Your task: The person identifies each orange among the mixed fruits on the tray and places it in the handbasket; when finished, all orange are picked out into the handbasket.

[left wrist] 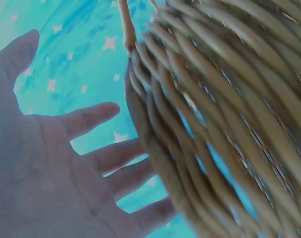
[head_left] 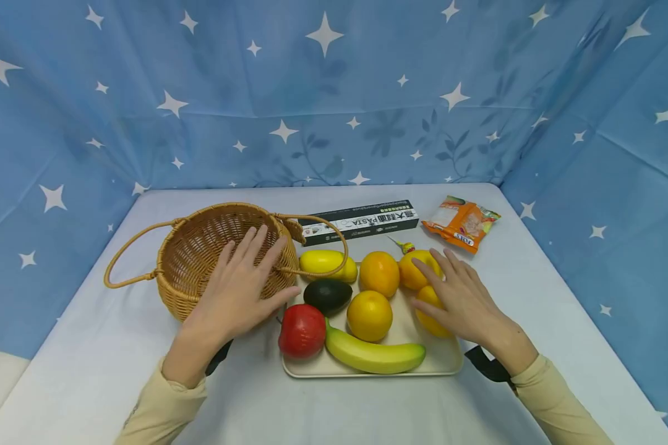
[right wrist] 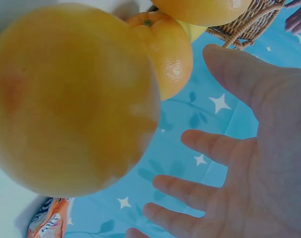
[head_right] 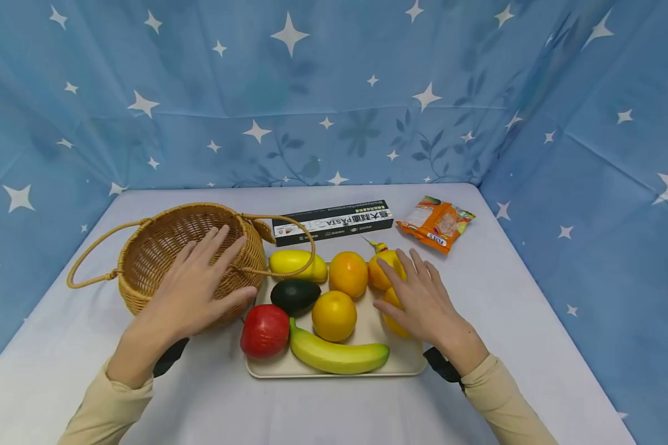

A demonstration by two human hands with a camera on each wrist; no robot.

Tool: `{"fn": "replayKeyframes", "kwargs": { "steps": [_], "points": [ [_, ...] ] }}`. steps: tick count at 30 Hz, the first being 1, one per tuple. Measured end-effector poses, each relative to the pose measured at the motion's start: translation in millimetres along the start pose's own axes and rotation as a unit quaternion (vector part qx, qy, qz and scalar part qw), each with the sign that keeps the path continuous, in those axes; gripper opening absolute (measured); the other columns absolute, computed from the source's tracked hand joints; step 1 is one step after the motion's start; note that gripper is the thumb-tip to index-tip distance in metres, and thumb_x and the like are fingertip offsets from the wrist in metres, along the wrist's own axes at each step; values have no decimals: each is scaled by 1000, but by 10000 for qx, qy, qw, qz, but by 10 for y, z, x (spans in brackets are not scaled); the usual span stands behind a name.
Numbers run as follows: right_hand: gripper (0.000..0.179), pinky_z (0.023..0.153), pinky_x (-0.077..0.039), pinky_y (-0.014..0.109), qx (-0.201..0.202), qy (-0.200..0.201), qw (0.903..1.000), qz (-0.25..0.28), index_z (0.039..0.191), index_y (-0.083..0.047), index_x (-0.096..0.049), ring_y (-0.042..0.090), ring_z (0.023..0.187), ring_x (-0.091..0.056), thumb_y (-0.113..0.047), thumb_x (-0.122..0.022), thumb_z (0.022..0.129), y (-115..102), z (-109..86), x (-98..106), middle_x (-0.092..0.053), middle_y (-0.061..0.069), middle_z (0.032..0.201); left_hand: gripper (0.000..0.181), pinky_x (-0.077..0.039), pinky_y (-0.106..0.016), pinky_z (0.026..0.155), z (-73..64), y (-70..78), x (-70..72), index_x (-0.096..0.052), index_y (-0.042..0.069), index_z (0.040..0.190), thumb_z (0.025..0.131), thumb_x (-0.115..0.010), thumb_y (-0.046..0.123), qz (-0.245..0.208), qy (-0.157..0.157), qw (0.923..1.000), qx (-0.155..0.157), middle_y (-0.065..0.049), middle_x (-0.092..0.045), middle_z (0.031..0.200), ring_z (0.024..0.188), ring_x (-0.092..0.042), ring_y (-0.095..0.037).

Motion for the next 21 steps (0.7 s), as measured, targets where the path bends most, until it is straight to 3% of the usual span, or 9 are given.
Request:
{"fn": "replayKeyframes", "kwargs": {
  "steps": [4,9,15,21],
  "points": [
    [67,109,-22,70,-69,-142,9999,9,144,-7,-42,52,137,-18,-38,-66,90,28,-22,-8,-26,28,150,83,-19,-61,117,-180,-157,94,-29,17,152,87,-59,60,-131,494,9985,198,-19,-21,157,144,-18,-38],
    [66,104,-31,71,-91,-294,9995,-21,143,-7,-44,51,132,-30,-39,-67,89,57,-43,-27,-29,29,148,78,-32,-69,104,-463,-381,200,-37,12,148,86,-67,49,-239,1284,9902,487,-22,-32,151,139,-29,-41],
    [67,100,-38,70,-130,-382,9992,-27,141,-6,-46,51,128,-37,-40,-68,88,72,-52,-71,-29,30,147,75,-36,-75,91,-731,-551,231,-40,11,147,86,-68,46,-307,1573,9800,1178,-22,-37,148,136,-33,-42],
    [66,85,-51,63,-158,-323,9994,18,139,-8,-48,44,109,-51,-38,-72,85,64,-101,-112,-35,29,140,75,-44,-70,78,-898,-597,121,-46,5,141,82,-72,43,-681,2044,9602,1779,-23,-47,140,122,-47,-47]
  ]
}}
Point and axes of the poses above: each hand's wrist, its own z-axis towards the middle knuckle, its own x-axis out of the back of the hand, y = z × x, the point moved 1 cm from there along z, towards the middle knuckle
